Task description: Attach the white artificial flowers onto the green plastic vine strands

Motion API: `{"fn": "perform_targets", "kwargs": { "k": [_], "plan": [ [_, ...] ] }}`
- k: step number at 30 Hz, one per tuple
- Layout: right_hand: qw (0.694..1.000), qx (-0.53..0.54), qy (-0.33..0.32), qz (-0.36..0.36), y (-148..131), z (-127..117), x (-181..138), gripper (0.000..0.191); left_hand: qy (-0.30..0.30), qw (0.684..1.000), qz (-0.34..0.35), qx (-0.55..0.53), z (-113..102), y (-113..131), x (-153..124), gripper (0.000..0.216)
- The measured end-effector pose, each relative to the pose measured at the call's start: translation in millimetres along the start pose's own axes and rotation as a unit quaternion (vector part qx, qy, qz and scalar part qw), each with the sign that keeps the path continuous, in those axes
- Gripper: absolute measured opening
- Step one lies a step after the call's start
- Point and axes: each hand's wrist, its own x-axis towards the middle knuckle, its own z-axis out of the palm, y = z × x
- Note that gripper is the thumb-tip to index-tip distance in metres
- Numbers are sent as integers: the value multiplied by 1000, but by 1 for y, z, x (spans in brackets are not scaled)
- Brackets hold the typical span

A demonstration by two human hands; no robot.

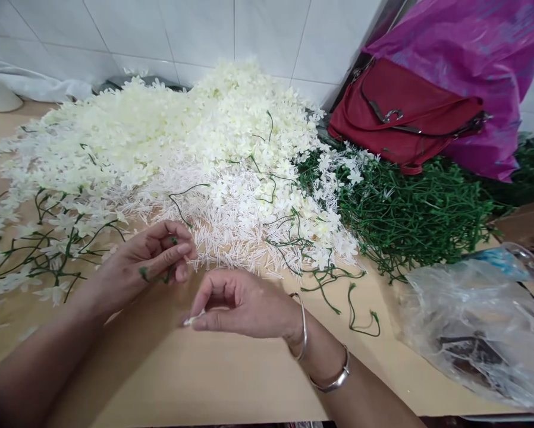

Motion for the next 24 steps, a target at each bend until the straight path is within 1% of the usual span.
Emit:
{"fn": "perform_targets", "kwargs": {
  "k": [2, 4, 5, 7, 9, 11, 13, 15, 17, 20, 22, 24],
  "plan": [
    [994, -20, 93, -54, 4, -2, 5, 15, -30, 999, -15, 1, -1, -1, 1, 27],
    [973, -45, 202, -99, 4, -7, 8, 14, -32, 999, -19, 18, 4, -3, 2, 30],
    [961, -53, 245, -114, 3, -11, 9, 14, -33, 999, -22, 36, 7, -4, 1, 29],
    [943, -69, 298, -132, 0, -18, 7, 17, -40, 995, -38, 79, 14, -6, -1, 27],
    [933, -92, 323, -130, -2, -22, 5, 19, -53, 992, -61, 101, 19, -8, -4, 25],
    [927, -119, 332, -125, -3, -23, 3, 21, -70, 989, -68, 108, 21, -10, -5, 24],
    [928, -134, 324, -129, -4, -23, 1, 23, -86, 987, -51, 124, 20, -12, -6, 22],
    [932, -130, 309, -134, -6, -21, 0, 24, -88, 986, -22, 141, 18, -14, -5, 20],
    [937, -124, 299, -131, -8, -20, -2, 24, -65, 990, -5, 128, 17, -17, -4, 22],
    [940, -130, 290, -128, -10, -17, -3, 22, -21, 998, -25, 57, 19, -20, -3, 35],
    [943, -138, 272, -137, -10, -12, -3, 20, -15, 998, -46, 38, 22, -21, -3, 40],
    [945, -157, 244, -151, -9, -7, -2, 17, -23, 997, -42, 57, 24, -21, -4, 42]
  ]
}}
